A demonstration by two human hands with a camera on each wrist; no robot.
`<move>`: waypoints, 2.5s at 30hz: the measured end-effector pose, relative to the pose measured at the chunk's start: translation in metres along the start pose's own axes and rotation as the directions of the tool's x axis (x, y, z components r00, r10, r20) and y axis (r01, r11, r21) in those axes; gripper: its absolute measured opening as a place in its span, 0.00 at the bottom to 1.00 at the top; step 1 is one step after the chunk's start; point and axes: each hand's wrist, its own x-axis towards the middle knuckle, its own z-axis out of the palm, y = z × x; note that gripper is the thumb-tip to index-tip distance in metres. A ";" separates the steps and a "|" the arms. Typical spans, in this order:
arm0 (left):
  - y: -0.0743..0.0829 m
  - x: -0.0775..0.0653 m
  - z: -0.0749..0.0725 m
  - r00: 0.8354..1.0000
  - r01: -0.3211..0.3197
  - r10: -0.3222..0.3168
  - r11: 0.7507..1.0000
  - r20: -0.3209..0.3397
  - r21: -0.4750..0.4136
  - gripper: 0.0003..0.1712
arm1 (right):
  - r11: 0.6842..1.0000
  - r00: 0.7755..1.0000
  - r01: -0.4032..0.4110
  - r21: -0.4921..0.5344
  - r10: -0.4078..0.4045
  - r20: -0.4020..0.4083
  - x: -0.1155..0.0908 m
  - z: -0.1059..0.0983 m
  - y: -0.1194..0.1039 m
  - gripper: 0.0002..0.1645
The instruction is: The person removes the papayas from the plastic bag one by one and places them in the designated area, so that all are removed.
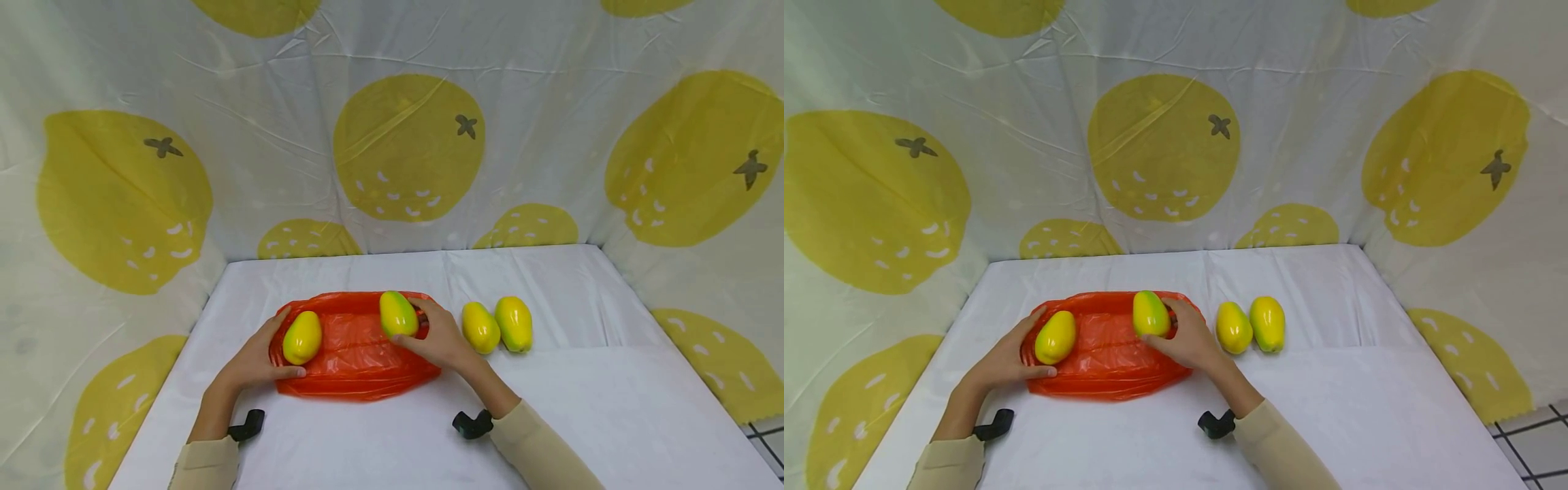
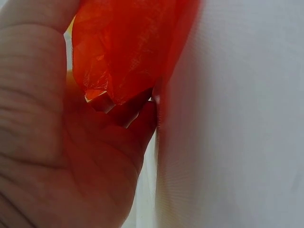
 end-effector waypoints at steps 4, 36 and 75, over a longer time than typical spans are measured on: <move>-0.001 0.000 0.000 1.000 0.001 -0.001 1.000 0.001 0.009 0.77 | 1.000 1.000 -0.020 0.011 0.020 -0.004 -0.002 -0.004 -0.001 0.49; -0.001 0.001 0.001 1.000 0.008 -0.008 1.000 -0.004 -0.011 0.77 | 0.999 0.998 -0.015 -0.035 0.013 -0.060 -0.020 -0.046 0.009 0.51; 0.001 -0.001 0.000 1.000 0.022 -0.022 1.000 -0.006 -0.007 0.77 | 0.993 0.967 -0.067 -0.095 0.041 -0.250 -0.055 -0.147 0.059 0.49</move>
